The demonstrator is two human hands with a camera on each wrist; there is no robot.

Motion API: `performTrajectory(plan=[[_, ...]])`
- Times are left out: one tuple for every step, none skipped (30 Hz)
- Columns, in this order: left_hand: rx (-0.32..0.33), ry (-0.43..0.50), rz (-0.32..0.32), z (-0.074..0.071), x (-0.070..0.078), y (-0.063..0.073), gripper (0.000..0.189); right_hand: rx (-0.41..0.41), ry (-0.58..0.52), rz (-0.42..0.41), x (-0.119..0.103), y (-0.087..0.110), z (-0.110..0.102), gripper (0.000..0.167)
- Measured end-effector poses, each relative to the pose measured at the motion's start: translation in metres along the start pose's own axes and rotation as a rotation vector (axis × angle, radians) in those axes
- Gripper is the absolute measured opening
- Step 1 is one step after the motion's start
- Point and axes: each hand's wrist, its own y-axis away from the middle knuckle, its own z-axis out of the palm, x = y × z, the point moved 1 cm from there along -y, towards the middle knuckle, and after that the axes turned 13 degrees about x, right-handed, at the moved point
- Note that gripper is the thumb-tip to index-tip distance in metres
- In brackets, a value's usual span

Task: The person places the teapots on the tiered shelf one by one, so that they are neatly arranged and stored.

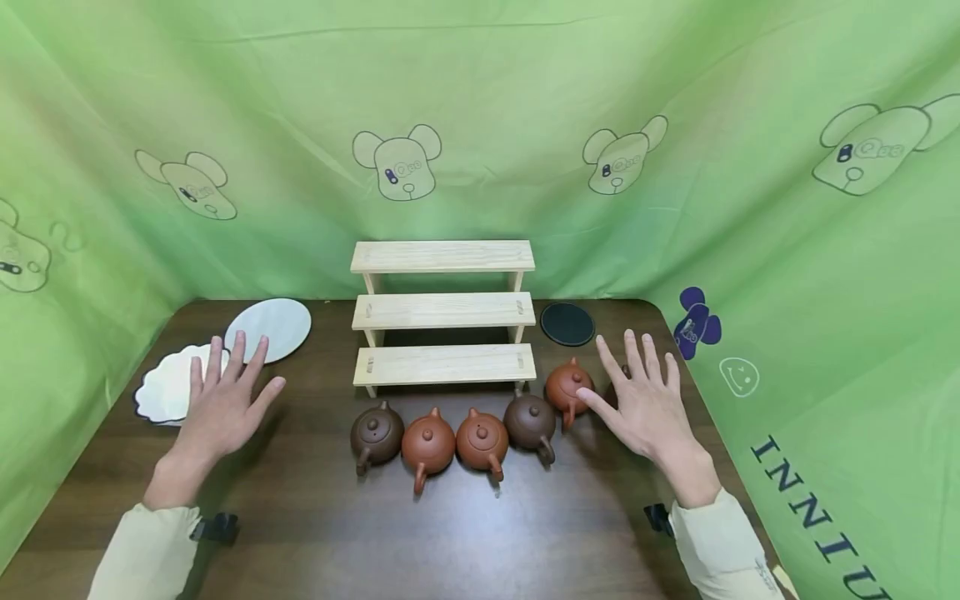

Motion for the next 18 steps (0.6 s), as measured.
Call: performTrajectory(plan=[[0.000, 0.002, 0.000, 0.001, 0.001, 0.000, 0.081, 0.005, 0.000, -0.002, 0.000, 0.000, 0.000, 0.087], [0.000, 0.005, 0.000, 0.001, 0.002, 0.001, 0.080, 0.009, 0.000, -0.005, -0.001, 0.000, 0.001, 0.087], [0.000, 0.009, -0.001, 0.002, 0.004, 0.001, 0.080, 0.014, 0.000, -0.008, -0.001, 0.000, 0.001, 0.087], [-0.003, 0.015, -0.002, 0.003, 0.005, 0.002, 0.080, 0.019, -0.002, -0.010, -0.001, 0.000, 0.001, 0.087], [-0.006, 0.021, -0.004, 0.004, 0.006, 0.003, 0.079, 0.025, -0.003, -0.013, -0.001, 0.000, 0.002, 0.086], [-0.008, 0.033, -0.007, 0.004, 0.008, 0.003, 0.079, 0.032, -0.006, -0.015, -0.002, 0.000, 0.002, 0.086], [-0.009, 0.046, -0.008, 0.005, 0.010, 0.004, 0.078, 0.041, -0.010, -0.018, -0.001, 0.000, 0.003, 0.086], [-0.010, 0.063, -0.010, 0.006, 0.011, 0.005, 0.078, 0.057, -0.009, -0.023, -0.001, 0.000, 0.003, 0.085], [-0.012, 0.078, -0.011, 0.007, 0.013, 0.005, 0.077, 0.077, -0.011, -0.030, -0.001, 0.001, 0.004, 0.084], [-0.016, 0.092, -0.011, 0.008, 0.016, 0.004, 0.076, 0.100, -0.014, -0.036, 0.000, 0.001, 0.004, 0.083], [-0.014, 0.109, -0.007, 0.009, 0.018, 0.004, 0.075, 0.123, -0.019, -0.041, 0.000, 0.002, 0.004, 0.081], [-0.013, 0.128, -0.003, 0.011, 0.020, 0.003, 0.074, 0.150, -0.026, -0.047, 0.001, 0.003, 0.005, 0.080], [-0.013, 0.148, 0.001, 0.014, 0.023, 0.002, 0.074, 0.180, -0.034, -0.052, 0.002, 0.005, 0.005, 0.078], [-0.013, 0.169, 0.001, 0.016, 0.026, 0.002, 0.073, 0.209, -0.045, -0.057, 0.003, 0.006, 0.006, 0.076], [-0.017, 0.190, -0.003, 0.018, 0.028, 0.001, 0.072, 0.237, -0.061, -0.058, 0.004, 0.008, 0.007, 0.075], [-0.018, 0.214, -0.012, 0.020, 0.031, 0.000, 0.071, 0.263, -0.076, -0.057, 0.005, 0.010, 0.007, 0.073], [-0.020, 0.242, -0.028, 0.023, 0.034, 0.000, 0.071, 0.288, -0.095, -0.052, 0.006, 0.012, 0.008, 0.071], [-0.027, 0.267, -0.047, 0.026, 0.036, -0.001, 0.071, 0.313, -0.116, -0.043, 0.006, 0.013, 0.008, 0.070]])
